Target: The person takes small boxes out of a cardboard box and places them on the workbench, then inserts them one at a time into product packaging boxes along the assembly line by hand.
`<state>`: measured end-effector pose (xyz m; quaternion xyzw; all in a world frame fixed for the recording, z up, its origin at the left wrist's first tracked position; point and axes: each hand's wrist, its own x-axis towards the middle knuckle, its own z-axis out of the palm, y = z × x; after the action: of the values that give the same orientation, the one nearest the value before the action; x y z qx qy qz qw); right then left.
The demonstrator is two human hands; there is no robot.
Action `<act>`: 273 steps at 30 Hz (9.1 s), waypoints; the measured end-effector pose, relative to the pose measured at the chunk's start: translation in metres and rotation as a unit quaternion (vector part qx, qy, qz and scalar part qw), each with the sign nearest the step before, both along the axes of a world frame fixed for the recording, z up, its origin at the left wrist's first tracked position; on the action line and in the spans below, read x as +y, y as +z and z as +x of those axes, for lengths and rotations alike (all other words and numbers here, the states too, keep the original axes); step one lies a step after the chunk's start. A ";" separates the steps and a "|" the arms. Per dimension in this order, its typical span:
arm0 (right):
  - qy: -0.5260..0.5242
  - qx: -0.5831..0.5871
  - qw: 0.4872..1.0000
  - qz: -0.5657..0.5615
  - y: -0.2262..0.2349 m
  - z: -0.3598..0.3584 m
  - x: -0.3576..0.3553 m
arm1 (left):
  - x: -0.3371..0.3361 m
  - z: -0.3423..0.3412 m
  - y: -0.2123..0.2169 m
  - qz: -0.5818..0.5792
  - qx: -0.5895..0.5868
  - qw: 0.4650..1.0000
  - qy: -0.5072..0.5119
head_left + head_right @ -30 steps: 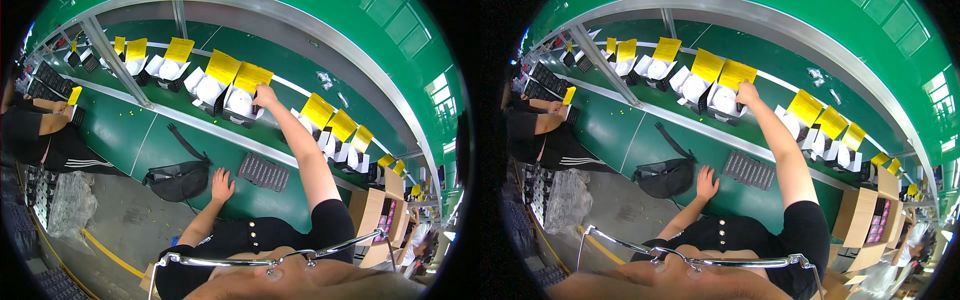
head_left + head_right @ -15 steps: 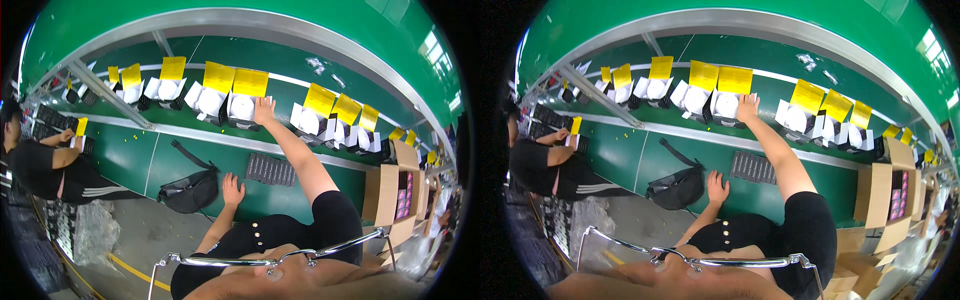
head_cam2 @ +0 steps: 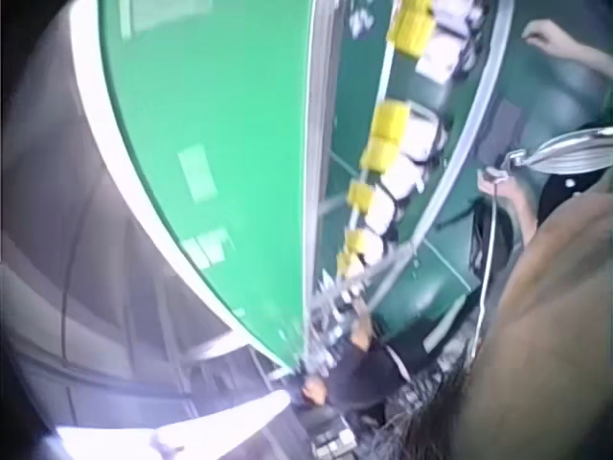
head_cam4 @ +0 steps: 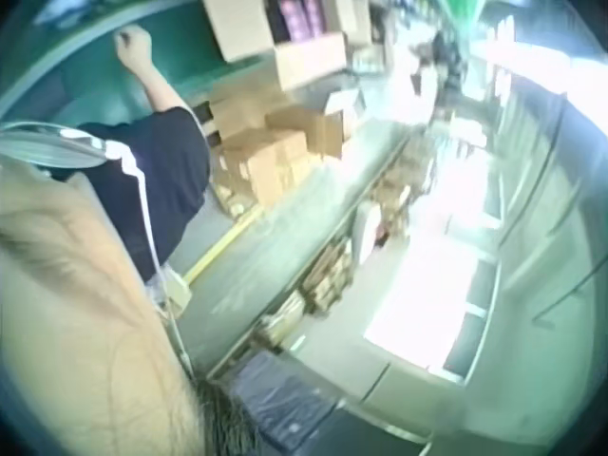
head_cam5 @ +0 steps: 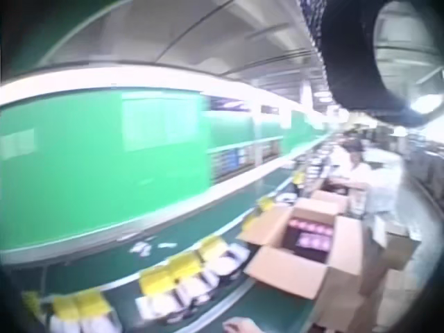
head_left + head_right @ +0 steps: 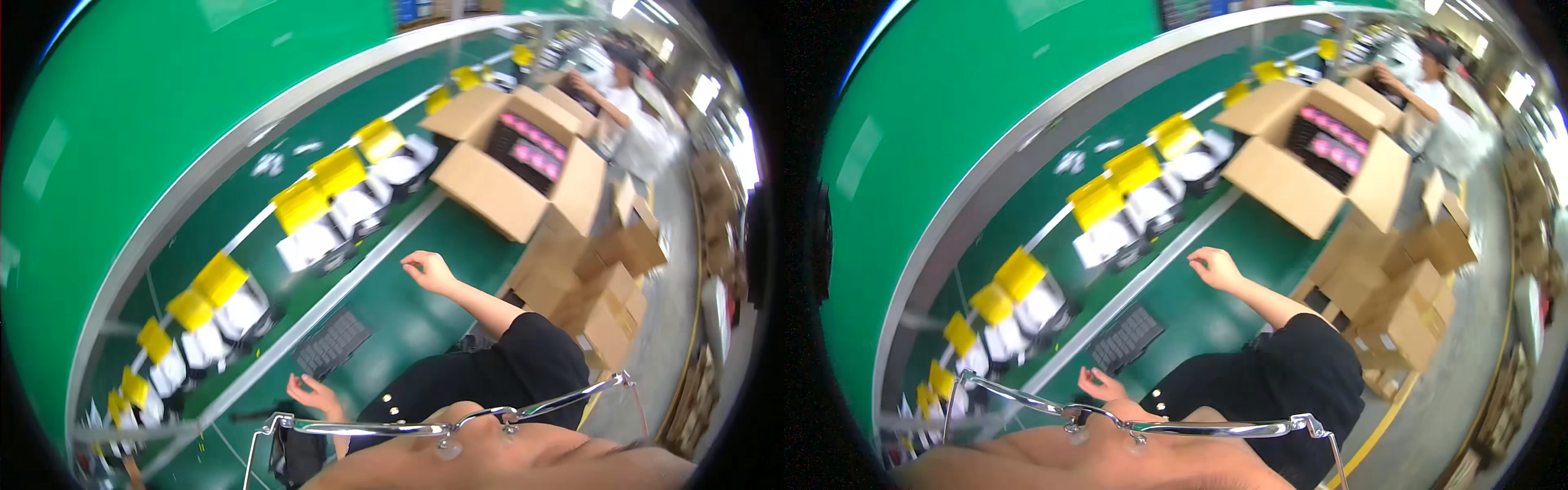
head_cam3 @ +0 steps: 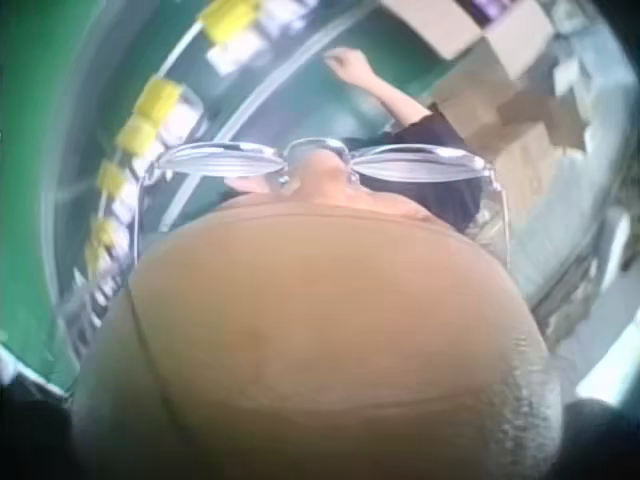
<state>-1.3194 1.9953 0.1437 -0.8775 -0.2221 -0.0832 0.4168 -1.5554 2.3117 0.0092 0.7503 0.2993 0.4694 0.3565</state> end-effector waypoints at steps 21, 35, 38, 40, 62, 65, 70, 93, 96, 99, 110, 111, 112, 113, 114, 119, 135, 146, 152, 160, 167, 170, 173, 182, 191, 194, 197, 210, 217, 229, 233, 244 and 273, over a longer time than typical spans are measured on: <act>-0.303 -0.122 0.933 0.149 0.137 -0.004 -0.350 | -0.609 0.631 0.173 -0.077 0.338 0.707 -0.617; -0.322 -0.077 0.931 0.152 0.137 -0.004 -0.448 | -0.649 0.635 0.043 -0.350 0.403 0.544 -0.647; -0.306 -0.086 0.936 0.149 0.136 0.009 -0.449 | -0.648 0.629 0.042 -0.359 0.408 0.541 -0.642; -0.298 -0.101 0.938 0.144 0.133 0.018 -0.452 | -0.649 0.630 0.043 -0.364 0.408 0.538 -0.642; -0.243 -0.095 0.949 -0.175 0.156 0.236 -0.464 | -0.616 0.586 0.133 -0.479 0.370 0.440 -0.663; -0.238 -0.186 0.943 -0.141 0.202 0.217 -0.448 | -0.604 0.584 0.181 -0.451 0.376 0.415 -0.695; -0.152 -0.358 0.913 -0.122 0.320 0.175 -0.369 | -0.549 0.580 0.277 -0.421 0.305 0.518 -0.680; 0.515 -0.305 0.801 -0.027 0.176 -0.138 0.219 | -0.107 0.001 0.126 -0.686 -0.227 0.595 -0.352; 0.547 -0.270 0.791 -0.053 0.135 -0.165 0.281 | -0.073 -0.030 0.071 -0.687 -0.286 0.532 -0.405; 0.547 -0.251 0.794 -0.082 0.094 -0.177 0.333 | -0.052 -0.037 0.050 -0.761 -0.309 0.478 -0.312; 0.535 -0.236 0.757 -0.292 -0.057 -0.216 0.434 | 0.008 -0.046 0.007 -0.861 -0.345 0.339 -0.156; 0.528 -0.233 0.763 -0.293 -0.062 -0.217 0.437 | 0.016 -0.049 0.004 -0.864 -0.335 0.339 -0.159; 0.530 -0.220 0.772 -0.272 -0.066 -0.217 0.440 | 0.024 -0.053 0.000 -0.864 -0.317 0.348 -0.177; 0.534 -0.207 0.780 -0.251 -0.068 -0.219 0.441 | 0.030 -0.059 -0.007 -0.863 -0.301 0.356 -0.194; 0.536 -0.198 0.784 -0.244 -0.068 -0.221 0.441 | 0.036 -0.064 -0.020 -0.867 -0.312 0.328 -0.210; 0.411 -0.117 0.903 -0.044 -0.033 -0.217 0.402 | 0.068 -0.103 0.005 -0.888 -0.236 0.362 -0.158; 0.136 0.292 0.945 -0.053 -0.092 -0.269 0.316 | 0.233 -0.134 0.024 -0.083 0.235 0.967 -0.046; 0.288 0.250 0.921 -0.073 -0.092 -0.193 0.342 | 0.210 -0.156 0.015 -0.093 0.186 0.978 0.022; 0.229 0.415 0.878 -0.061 -0.099 -0.143 0.377 | 0.238 -0.187 -0.003 -0.304 0.033 0.948 -0.088; 0.266 0.545 0.795 -0.007 -0.103 -0.124 0.422 | 0.251 -0.230 -0.021 -0.265 -0.049 0.959 0.086; 0.244 0.276 0.927 0.074 0.035 -0.073 0.442 | 0.230 -0.290 -0.076 -0.098 0.196 0.969 0.114; 0.210 0.205 0.956 0.008 0.048 -0.031 0.474 | 0.228 -0.298 -0.092 0.064 0.316 0.945 0.058; 0.229 -0.062 0.953 -0.191 0.033 -0.004 0.496 | 0.235 -0.294 -0.085 0.058 0.334 0.939 0.049; 0.107 -0.157 0.821 -0.538 -0.060 -0.009 0.536 | 0.255 -0.308 -0.098 0.042 0.360 0.930 0.058; 0.361 -0.172 0.903 -0.158 -0.043 -0.132 0.552 | 0.276 -0.324 -0.109 0.053 0.350 0.933 0.068; 0.462 0.190 0.830 -0.248 -0.099 -0.145 0.556 | 0.283 -0.319 -0.108 0.065 0.347 0.934 0.054; 0.433 0.448 0.726 -0.291 -0.114 -0.157 0.573 | 0.291 -0.329 -0.106 0.055 0.361 0.929 0.059; 0.336 0.084 0.930 -0.123 0.038 -0.101 0.707 | 0.319 -0.350 -0.112 0.058 0.339 0.936 0.069; 0.379 -0.153 0.865 -0.289 0.002 -0.094 0.762 | 0.326 -0.371 -0.114 0.019 0.232 0.968 0.093; 0.247 -0.139 0.959 0.020 -0.004 -0.125 0.724 | 0.510 -0.054 0.061 0.351 0.367 0.810 -0.294; 0.248 -0.159 0.955 0.029 0.019 -0.125 0.690 | 0.529 0.008 0.058 0.402 0.497 0.697 -0.324; 0.246 -0.127 0.960 0.040 0.003 -0.116 0.704 | 0.549 0.026 0.051 0.494 0.487 0.621 -0.366; 0.301 -0.139 0.872 -0.360 -0.079 -0.127 0.813 | 0.581 -0.021 0.018 0.431 0.439 0.711 -0.340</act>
<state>-1.4460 2.8079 0.0646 -0.8368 -0.5459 0.0113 0.0419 -1.5767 2.8929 0.0269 0.9952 -0.0880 0.0121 -0.0410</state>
